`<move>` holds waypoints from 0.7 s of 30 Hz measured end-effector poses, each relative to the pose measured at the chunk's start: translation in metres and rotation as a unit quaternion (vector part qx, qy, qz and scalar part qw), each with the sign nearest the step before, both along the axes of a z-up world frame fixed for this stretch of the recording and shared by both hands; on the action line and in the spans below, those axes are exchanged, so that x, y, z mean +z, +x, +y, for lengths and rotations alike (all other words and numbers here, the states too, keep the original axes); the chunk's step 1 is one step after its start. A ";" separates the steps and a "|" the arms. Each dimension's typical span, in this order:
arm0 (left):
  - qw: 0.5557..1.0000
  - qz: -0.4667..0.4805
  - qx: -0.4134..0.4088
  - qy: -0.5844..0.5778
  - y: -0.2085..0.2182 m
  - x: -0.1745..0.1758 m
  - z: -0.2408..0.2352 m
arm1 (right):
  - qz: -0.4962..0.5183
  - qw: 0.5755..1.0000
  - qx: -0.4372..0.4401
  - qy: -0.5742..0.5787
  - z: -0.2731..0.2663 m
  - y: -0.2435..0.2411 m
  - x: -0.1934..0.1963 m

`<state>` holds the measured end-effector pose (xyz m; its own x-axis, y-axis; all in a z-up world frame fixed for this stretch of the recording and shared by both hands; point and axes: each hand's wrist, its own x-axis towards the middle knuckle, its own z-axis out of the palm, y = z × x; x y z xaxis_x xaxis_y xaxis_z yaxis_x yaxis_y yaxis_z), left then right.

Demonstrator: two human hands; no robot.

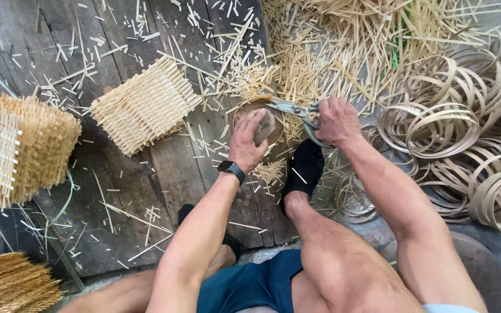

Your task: The person weaves thin bamboo strips into small round bowls using a wooden mold. They repeatedly place a woven mat over the mold, press it into shape, and trim the edges with shears before stacking the finished bowls.

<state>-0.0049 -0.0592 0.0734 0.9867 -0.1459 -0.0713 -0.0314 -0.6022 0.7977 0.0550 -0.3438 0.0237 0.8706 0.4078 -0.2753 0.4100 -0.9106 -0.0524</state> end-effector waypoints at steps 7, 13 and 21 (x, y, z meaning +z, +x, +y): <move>0.999 0.009 -0.037 -0.002 0.008 0.000 0.009 | 0.000 1.000 0.018 0.021 -0.016 0.001 0.009; 0.989 -0.018 -0.127 0.075 0.013 0.002 0.007 | 0.033 0.999 0.017 -0.024 0.006 0.007 0.005; 0.994 0.000 0.093 0.053 -0.015 -0.001 -0.029 | -0.110 0.992 0.057 0.038 -0.003 0.003 -0.004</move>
<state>-0.0199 -0.0877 0.0725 0.9960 0.0465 -0.0759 0.0873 -0.6790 0.7289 0.0578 -0.3466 0.0200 0.8536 0.5188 -0.0481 0.5186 -0.8549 -0.0177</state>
